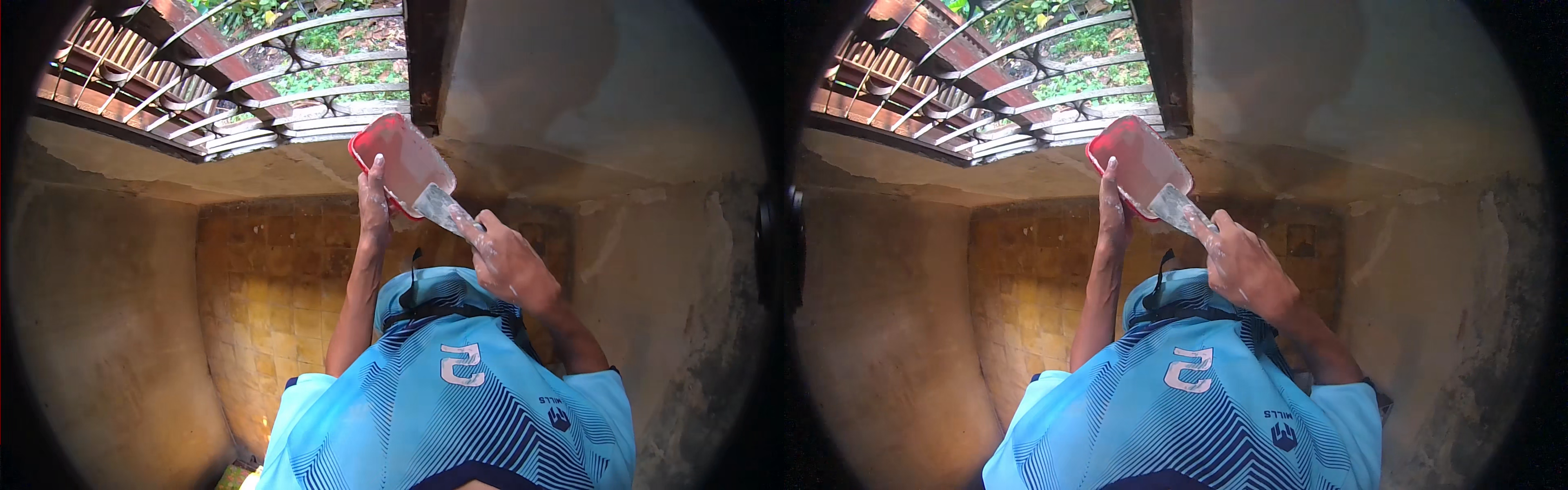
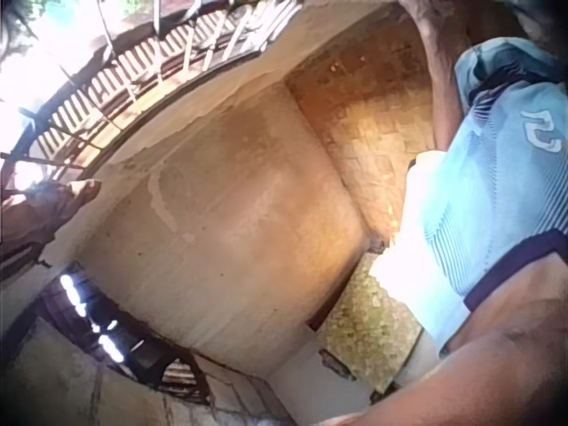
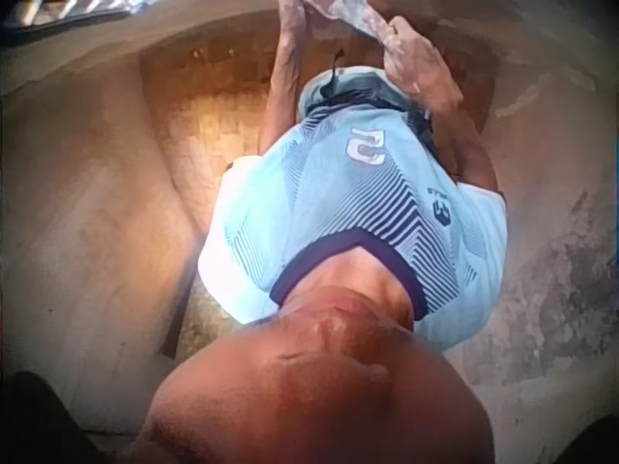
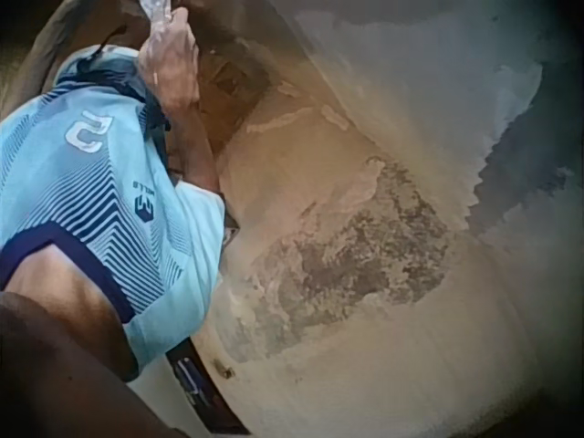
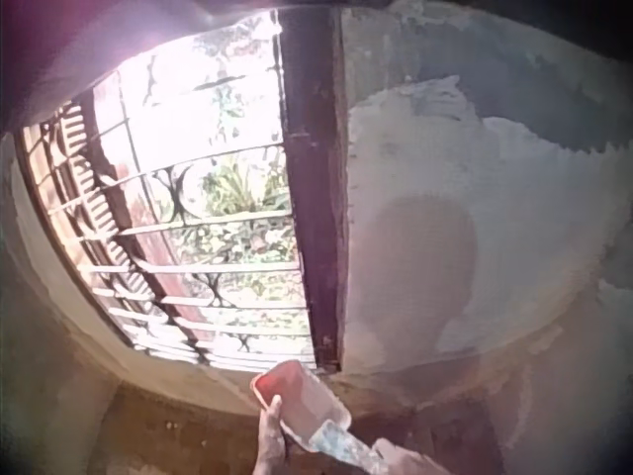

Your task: The person applies wall putty from a plastic container onto a wall around a window frame, then smooths it with a scraper tool.

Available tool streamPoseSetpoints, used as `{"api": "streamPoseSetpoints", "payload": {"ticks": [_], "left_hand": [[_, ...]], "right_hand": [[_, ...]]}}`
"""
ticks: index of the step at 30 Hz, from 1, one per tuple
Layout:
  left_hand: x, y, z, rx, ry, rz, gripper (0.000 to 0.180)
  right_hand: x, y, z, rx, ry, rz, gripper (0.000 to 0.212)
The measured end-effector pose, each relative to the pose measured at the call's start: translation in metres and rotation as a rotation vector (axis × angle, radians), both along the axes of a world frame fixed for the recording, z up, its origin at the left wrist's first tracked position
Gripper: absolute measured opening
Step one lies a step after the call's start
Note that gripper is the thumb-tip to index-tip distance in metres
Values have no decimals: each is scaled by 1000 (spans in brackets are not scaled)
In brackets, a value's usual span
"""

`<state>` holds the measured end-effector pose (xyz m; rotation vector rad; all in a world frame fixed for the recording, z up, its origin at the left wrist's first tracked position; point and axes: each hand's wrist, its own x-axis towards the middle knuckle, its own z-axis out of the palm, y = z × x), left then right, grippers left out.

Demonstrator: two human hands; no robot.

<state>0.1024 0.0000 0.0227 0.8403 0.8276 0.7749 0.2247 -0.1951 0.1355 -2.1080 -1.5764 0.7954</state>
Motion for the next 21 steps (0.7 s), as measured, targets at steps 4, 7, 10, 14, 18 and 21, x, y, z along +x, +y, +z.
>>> {"api": "streamPoseSetpoints", "payload": {"ticks": [4, 7, 10, 14, 18, 21], "left_hand": [[21, -19, -2, 2, -42, -61, 70], [33, -38, 13, -2, -121, -70, 70], [47, -51, 4, -22, -186, -134, 70], [65, -71, -3, -72, -292, -135, 63], [81, -91, -6, -84, -286, -153, 59], [84, -104, -8, -98, -259, -160, 67]], "right_hand": [[28, -43, 12, -74, -73, -29, 52], [60, -72, 17, 104, 110, -71, 63], [77, -79, 30, 184, 242, -155, 61], [86, -87, 22, 163, 709, -251, 54], [80, -78, 22, 95, 725, -323, 46], [87, -79, 22, 248, 327, -146, 43]]}}
